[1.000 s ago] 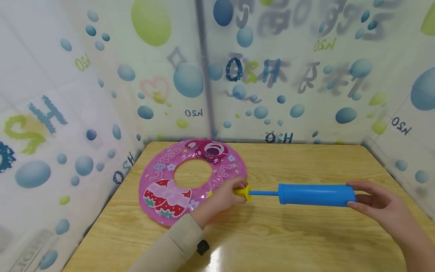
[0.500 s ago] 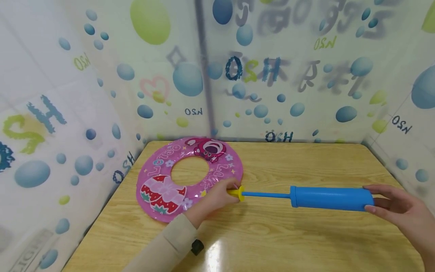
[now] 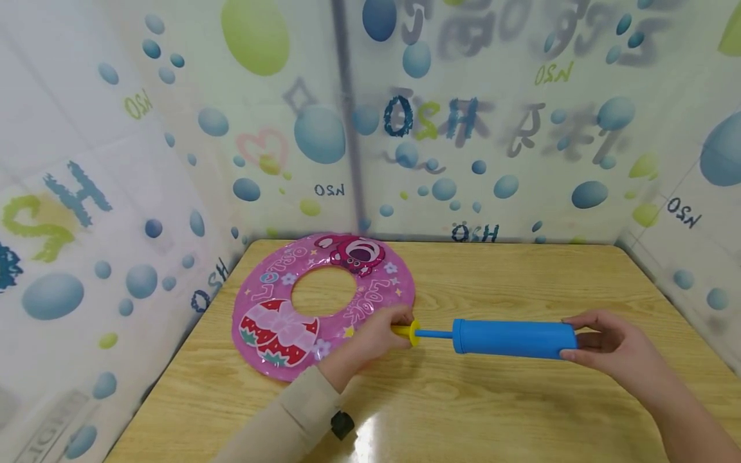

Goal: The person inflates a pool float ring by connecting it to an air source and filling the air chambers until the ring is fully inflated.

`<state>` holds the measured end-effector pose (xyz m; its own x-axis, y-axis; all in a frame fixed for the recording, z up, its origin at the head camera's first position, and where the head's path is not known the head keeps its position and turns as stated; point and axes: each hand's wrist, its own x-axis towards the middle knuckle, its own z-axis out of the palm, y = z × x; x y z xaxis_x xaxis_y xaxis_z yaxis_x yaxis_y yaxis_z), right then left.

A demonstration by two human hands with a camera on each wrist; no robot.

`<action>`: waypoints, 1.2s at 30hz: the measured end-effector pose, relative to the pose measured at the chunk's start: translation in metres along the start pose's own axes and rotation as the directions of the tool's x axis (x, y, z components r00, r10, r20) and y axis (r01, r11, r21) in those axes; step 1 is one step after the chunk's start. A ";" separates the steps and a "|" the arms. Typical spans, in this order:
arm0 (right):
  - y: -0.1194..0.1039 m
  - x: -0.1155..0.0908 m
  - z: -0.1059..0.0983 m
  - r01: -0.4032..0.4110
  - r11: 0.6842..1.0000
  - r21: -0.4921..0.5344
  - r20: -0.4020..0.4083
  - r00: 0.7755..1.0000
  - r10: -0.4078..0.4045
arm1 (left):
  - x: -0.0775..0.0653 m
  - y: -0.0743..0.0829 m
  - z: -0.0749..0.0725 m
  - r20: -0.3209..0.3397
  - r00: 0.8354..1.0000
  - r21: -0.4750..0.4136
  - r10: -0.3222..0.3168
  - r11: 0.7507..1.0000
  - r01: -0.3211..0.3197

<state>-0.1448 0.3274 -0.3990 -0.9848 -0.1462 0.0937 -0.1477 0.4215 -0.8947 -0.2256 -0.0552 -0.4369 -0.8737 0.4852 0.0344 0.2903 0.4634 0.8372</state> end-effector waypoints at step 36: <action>-0.006 -0.004 0.000 0.091 0.993 -0.073 -0.172 0.980 -0.102 | 0.011 -0.001 0.001 0.022 0.999 -0.056 -0.031 0.998 0.033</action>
<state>-0.1396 0.3259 -0.3941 -0.9655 -0.0323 0.2584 -0.2428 0.4705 -0.8484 -0.2349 -0.0495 -0.4378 -0.8737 0.4865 -0.0037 0.2395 0.4367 0.8672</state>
